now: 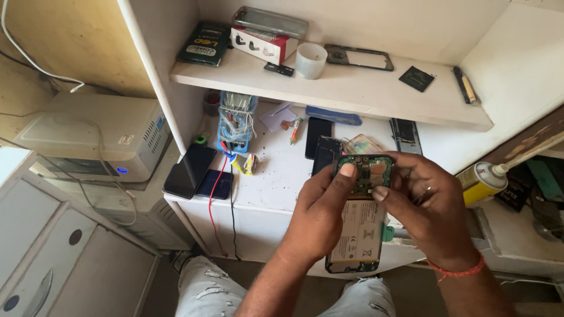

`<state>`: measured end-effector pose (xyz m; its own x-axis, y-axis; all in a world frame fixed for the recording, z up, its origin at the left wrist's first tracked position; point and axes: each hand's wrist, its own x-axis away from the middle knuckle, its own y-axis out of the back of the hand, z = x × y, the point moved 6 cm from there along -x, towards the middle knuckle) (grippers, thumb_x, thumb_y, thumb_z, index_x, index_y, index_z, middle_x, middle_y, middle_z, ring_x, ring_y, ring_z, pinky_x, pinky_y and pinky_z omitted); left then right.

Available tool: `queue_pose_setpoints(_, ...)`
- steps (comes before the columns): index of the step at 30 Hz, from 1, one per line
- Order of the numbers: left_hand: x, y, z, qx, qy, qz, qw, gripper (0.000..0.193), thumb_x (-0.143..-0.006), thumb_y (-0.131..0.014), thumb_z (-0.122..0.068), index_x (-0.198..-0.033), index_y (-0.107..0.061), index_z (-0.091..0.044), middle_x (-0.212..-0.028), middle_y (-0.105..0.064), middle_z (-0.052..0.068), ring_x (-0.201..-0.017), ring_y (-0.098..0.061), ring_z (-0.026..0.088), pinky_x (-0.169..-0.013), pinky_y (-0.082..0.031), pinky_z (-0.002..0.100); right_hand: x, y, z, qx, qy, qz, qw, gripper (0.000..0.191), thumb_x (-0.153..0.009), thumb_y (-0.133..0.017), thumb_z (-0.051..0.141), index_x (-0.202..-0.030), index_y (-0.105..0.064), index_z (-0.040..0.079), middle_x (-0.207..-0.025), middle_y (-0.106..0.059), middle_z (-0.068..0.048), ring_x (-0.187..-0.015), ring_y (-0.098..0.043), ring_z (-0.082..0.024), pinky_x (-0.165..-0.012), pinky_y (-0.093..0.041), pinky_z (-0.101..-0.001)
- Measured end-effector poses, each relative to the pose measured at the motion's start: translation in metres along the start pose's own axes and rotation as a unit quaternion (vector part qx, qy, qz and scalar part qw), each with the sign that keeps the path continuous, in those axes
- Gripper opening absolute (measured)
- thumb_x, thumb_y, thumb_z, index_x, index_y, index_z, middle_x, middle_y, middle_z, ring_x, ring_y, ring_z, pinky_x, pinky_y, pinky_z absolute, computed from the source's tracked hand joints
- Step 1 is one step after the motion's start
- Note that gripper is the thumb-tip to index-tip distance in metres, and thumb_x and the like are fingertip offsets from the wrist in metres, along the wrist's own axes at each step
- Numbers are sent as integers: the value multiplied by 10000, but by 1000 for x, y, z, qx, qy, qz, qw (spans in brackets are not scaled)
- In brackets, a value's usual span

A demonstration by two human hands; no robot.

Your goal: The person holds a disassembled smartphone with its motherboard and battery exposed and works on the internal components by hand, using tweezers to manipulate small parts. They then set the phone down, handle other phone parts on the bench, and pick up small components from a cup to work on them.

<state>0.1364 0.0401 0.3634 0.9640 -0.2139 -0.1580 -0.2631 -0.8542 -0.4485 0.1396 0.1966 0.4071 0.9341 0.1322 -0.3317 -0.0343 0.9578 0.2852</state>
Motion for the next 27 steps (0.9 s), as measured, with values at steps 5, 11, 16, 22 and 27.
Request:
queue_pose_setpoints(5, 3, -4, -8, 13, 21, 15, 1000, 448, -1060, -481, -371, -1221, -689, -9, -1025, -715, 63, -940, -613, 109, -845, -514, 275, -4, 7, 5, 57, 36, 13, 998, 439, -820, -776, 10, -1247, -683, -27, -766, -579, 34, -616, -481, 1, -497, -375, -167)
queue_pose_setpoints(11, 3, -7, -9, 18, 15, 19, 1000, 461, -1064, -475, -380, -1239, -674, -4, -1055, -715, 68, -972, -621, 119, -874, -523, 285, -9, 11, 13, 112, 65, 18, 992, 416, -760, -822, 14, -1164, -724, -4, -815, -560, 66, -664, -447, 18, -527, -363, -156)
queue_pose_setpoints(16, 3, -5, -5, 7, 17, 18, 1000, 467, -1069, -469, -378, -1243, -676, 2, -1078, -725, 74, -991, -636, 124, -898, -524, 284, -13, 12, 3, 104, -19, 31, 994, 359, -722, -838, 12, -1071, -755, 9, -786, -534, 63, -594, -438, 23, -469, -344, -169)
queue_pose_setpoints(22, 3, 0, 0, 45, 67, 12, 997, 456, -1057, -477, -360, -1240, -707, -11, -1066, -731, 72, -974, -637, 133, -881, -510, 292, -23, 14, -4, 142, -72, 48, 986, 326, -679, -877, 46, -992, -784, 37, -715, -536, 62, -542, -431, 14, -456, -328, -172)
queue_pose_setpoints(27, -1, 1, 0, -5, 17, 5, 1000, 454, -1068, -469, -349, -1243, -704, -1, -1089, -740, 64, -1019, -637, 117, -939, -493, 267, -26, 11, -6, 141, -70, 48, 986, 271, -693, -861, 56, -953, -786, 41, -708, -520, 80, -589, -406, 5, -493, -317, -183)
